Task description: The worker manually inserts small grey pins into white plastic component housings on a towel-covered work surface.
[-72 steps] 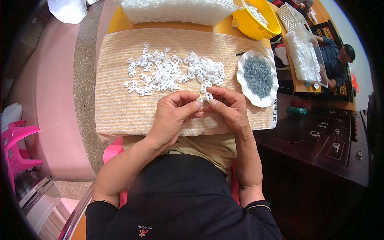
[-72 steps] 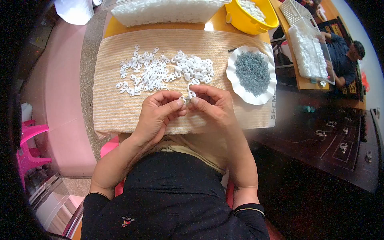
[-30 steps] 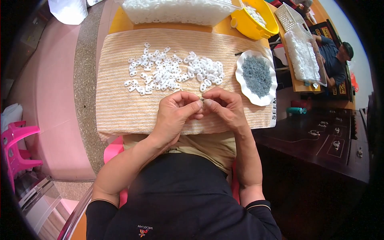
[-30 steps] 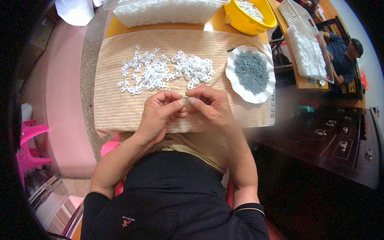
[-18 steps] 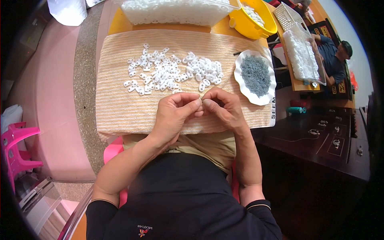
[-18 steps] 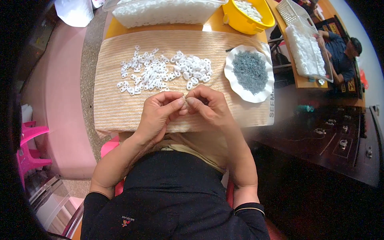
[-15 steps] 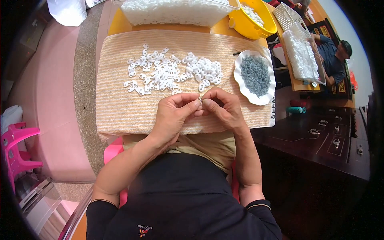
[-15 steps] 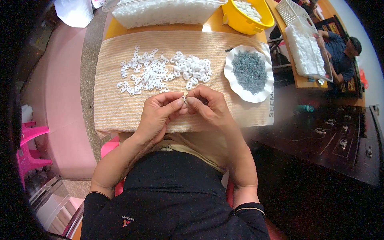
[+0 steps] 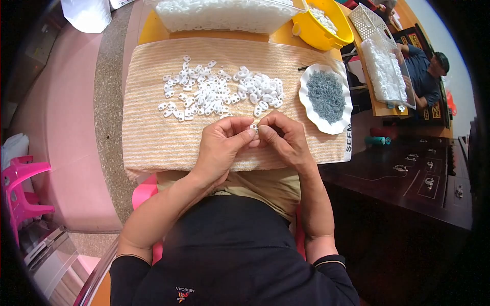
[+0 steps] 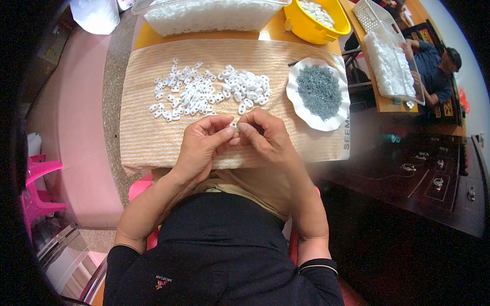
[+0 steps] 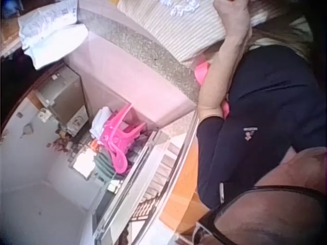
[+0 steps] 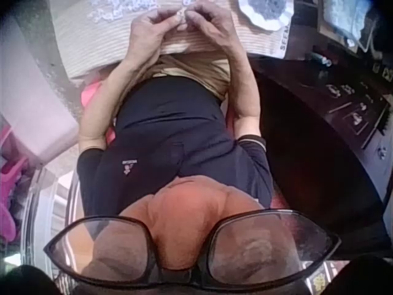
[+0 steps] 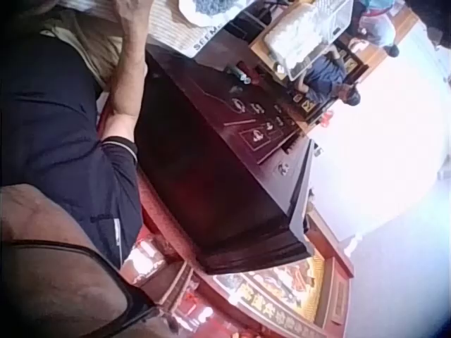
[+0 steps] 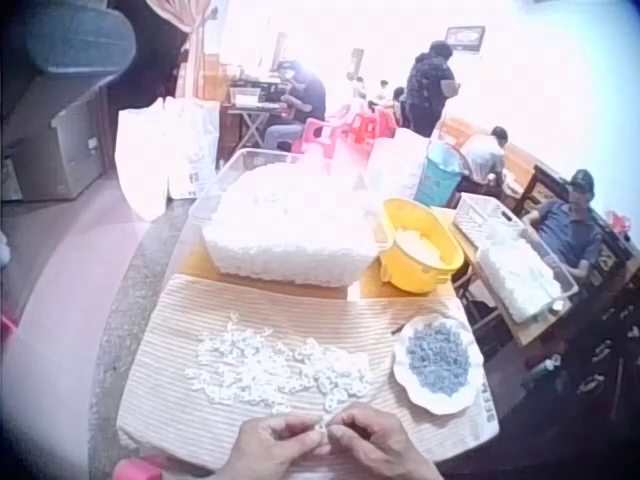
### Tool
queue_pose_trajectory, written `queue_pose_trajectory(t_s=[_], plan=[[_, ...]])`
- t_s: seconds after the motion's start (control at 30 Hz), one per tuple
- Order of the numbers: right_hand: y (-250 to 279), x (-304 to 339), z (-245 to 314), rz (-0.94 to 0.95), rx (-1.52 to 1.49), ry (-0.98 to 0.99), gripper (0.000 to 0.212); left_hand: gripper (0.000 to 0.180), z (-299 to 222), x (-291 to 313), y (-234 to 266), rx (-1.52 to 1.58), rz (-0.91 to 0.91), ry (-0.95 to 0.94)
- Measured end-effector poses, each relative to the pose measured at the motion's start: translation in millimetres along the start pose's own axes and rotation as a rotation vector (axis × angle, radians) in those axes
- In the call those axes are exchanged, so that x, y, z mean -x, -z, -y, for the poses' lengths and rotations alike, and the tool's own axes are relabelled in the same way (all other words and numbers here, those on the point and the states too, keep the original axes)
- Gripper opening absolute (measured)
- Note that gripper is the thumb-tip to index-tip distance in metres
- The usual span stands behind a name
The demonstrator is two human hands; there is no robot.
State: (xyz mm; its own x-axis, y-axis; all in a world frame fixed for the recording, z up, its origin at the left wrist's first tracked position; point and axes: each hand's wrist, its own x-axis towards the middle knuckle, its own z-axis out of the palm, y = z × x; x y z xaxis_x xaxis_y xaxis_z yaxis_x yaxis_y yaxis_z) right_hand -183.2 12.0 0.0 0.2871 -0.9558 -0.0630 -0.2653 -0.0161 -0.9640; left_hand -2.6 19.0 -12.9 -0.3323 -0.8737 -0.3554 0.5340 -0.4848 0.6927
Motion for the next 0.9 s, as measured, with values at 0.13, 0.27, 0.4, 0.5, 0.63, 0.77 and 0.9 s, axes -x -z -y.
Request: queue_pose_trajectory(t_s=[0.13,0.27,0.4,0.5,0.63,0.77,0.9], plan=[[-2,1,-5,-0.025,0.006,0.007,0.009,0.014,2,-2,1,-0.007,-0.003,-0.003],[-5,2,-4,-0.027,0.03,0.033,0.009,0.016,1,1,-2,-0.037,-0.035,0.003],[-5,1,-3,-0.044,0.181,0.123,0.01,0.016,4,4,-4,-0.062,-0.064,-0.025],[-8,2,4,-0.071,0.217,0.131,0.011,0.015,8,4,-3,-0.089,-0.077,-0.062],[-11,4,8,-0.083,0.178,0.052,0.01,0.014,10,6,-6,-0.123,-0.106,-0.108],[-11,6,1,-0.058,0.136,0.014,0.017,0.014,10,9,-8,-0.163,-0.106,-0.138],[-12,5,4,-0.053,-0.026,-0.066,0.019,0.014,9,7,-9,-0.195,-0.099,-0.176]])
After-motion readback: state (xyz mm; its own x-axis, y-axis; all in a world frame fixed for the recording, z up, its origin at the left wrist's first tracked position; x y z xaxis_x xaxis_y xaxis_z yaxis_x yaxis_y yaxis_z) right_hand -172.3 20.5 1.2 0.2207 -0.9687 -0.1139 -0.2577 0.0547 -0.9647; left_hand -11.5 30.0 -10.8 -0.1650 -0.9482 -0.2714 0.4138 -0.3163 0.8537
